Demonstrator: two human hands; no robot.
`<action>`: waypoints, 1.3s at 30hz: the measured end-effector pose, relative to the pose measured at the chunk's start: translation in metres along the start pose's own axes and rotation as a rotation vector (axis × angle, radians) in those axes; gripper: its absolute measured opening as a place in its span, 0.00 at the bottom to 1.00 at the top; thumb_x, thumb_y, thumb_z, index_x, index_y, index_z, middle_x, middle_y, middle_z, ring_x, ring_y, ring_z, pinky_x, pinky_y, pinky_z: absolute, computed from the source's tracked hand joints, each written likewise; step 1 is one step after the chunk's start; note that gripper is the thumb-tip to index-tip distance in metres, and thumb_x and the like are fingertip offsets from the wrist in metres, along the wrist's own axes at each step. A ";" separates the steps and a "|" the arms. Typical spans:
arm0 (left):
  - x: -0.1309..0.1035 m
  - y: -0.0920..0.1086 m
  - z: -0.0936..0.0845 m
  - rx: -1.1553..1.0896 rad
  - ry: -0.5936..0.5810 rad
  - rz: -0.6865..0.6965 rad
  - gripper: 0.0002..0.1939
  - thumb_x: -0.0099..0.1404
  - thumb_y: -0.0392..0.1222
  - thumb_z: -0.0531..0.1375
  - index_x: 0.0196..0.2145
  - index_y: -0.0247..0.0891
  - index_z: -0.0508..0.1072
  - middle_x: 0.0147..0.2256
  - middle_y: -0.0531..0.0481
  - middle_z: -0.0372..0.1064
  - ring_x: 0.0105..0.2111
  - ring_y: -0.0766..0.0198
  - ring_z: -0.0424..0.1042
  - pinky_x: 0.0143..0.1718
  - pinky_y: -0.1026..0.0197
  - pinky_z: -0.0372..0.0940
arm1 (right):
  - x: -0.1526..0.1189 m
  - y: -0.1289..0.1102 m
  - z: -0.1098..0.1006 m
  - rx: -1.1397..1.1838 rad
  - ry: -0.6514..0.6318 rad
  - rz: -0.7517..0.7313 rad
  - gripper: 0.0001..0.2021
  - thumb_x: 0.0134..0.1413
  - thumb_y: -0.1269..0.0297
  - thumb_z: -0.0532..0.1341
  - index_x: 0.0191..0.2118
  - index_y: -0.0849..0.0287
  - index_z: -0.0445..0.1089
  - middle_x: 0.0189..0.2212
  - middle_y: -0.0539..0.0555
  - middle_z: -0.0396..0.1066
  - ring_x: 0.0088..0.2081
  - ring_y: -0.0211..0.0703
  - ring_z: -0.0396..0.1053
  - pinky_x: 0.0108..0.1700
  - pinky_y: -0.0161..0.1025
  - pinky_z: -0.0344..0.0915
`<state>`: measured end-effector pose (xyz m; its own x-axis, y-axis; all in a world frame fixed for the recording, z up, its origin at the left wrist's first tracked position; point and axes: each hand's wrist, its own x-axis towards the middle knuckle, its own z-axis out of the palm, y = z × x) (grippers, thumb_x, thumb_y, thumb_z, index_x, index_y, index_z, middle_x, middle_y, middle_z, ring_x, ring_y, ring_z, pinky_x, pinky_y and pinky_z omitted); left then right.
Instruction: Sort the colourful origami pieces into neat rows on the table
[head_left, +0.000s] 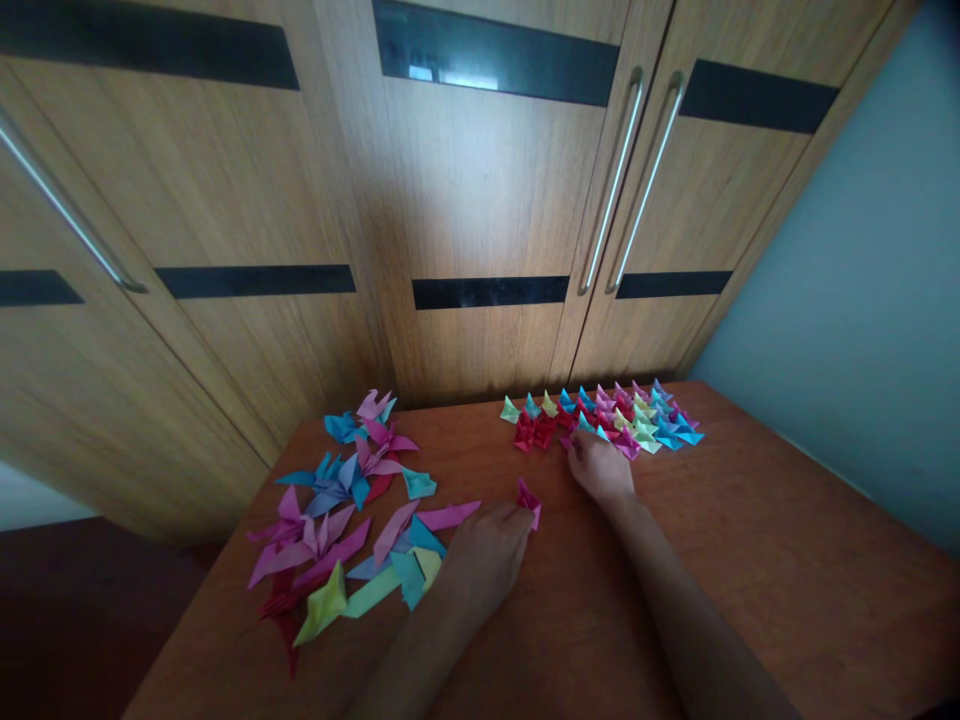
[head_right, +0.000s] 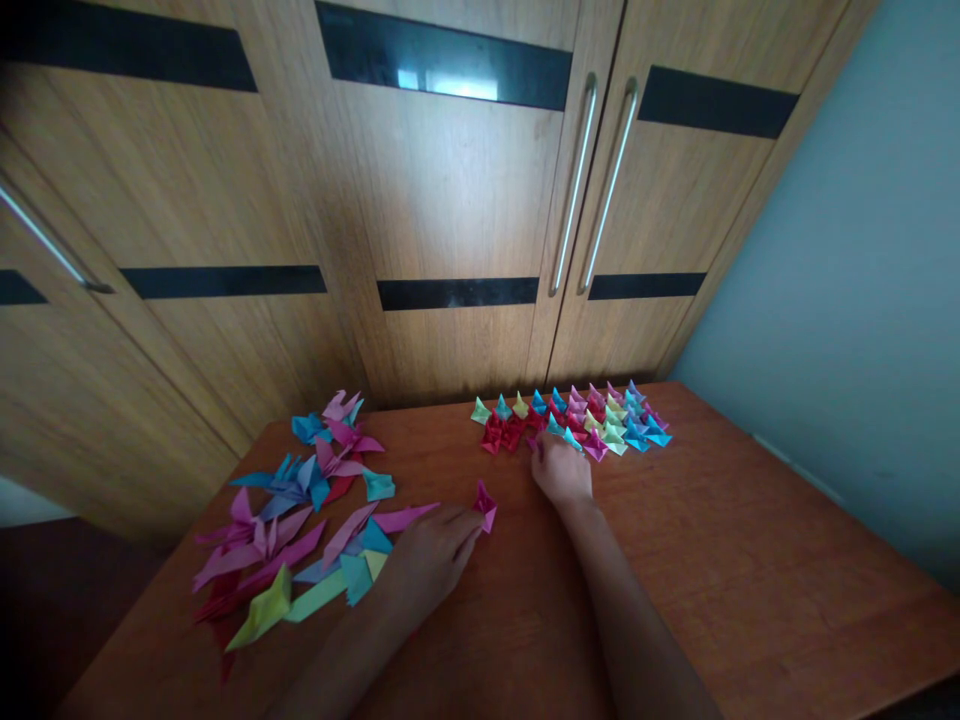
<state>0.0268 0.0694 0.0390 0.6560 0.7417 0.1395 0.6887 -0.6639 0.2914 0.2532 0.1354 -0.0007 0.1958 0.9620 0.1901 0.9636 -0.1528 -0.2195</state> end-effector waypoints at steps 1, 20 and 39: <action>0.000 0.000 0.000 0.004 -0.003 -0.002 0.09 0.66 0.32 0.50 0.36 0.38 0.70 0.34 0.49 0.72 0.34 0.61 0.71 0.36 0.61 0.64 | 0.000 0.001 0.000 0.011 0.004 -0.013 0.08 0.56 0.65 0.52 0.37 0.55 0.68 0.33 0.53 0.72 0.34 0.42 0.70 0.31 0.34 0.55; 0.001 0.000 0.000 0.013 0.005 0.013 0.09 0.66 0.31 0.50 0.37 0.37 0.70 0.35 0.49 0.72 0.34 0.62 0.71 0.36 0.62 0.64 | 0.002 0.004 -0.003 -0.021 0.088 -0.033 0.13 0.58 0.66 0.52 0.47 0.53 0.67 0.39 0.53 0.74 0.34 0.43 0.71 0.31 0.34 0.58; 0.000 0.002 -0.003 0.012 -0.010 0.004 0.10 0.66 0.32 0.49 0.37 0.38 0.69 0.35 0.49 0.72 0.34 0.62 0.70 0.36 0.62 0.64 | -0.002 -0.033 0.002 0.054 -0.003 -0.265 0.13 0.60 0.61 0.52 0.47 0.53 0.68 0.42 0.54 0.72 0.40 0.42 0.69 0.40 0.35 0.60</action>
<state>0.0273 0.0684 0.0424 0.6618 0.7382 0.1309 0.6898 -0.6679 0.2793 0.2210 0.1389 0.0043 -0.0630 0.9675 0.2451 0.9700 0.1171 -0.2129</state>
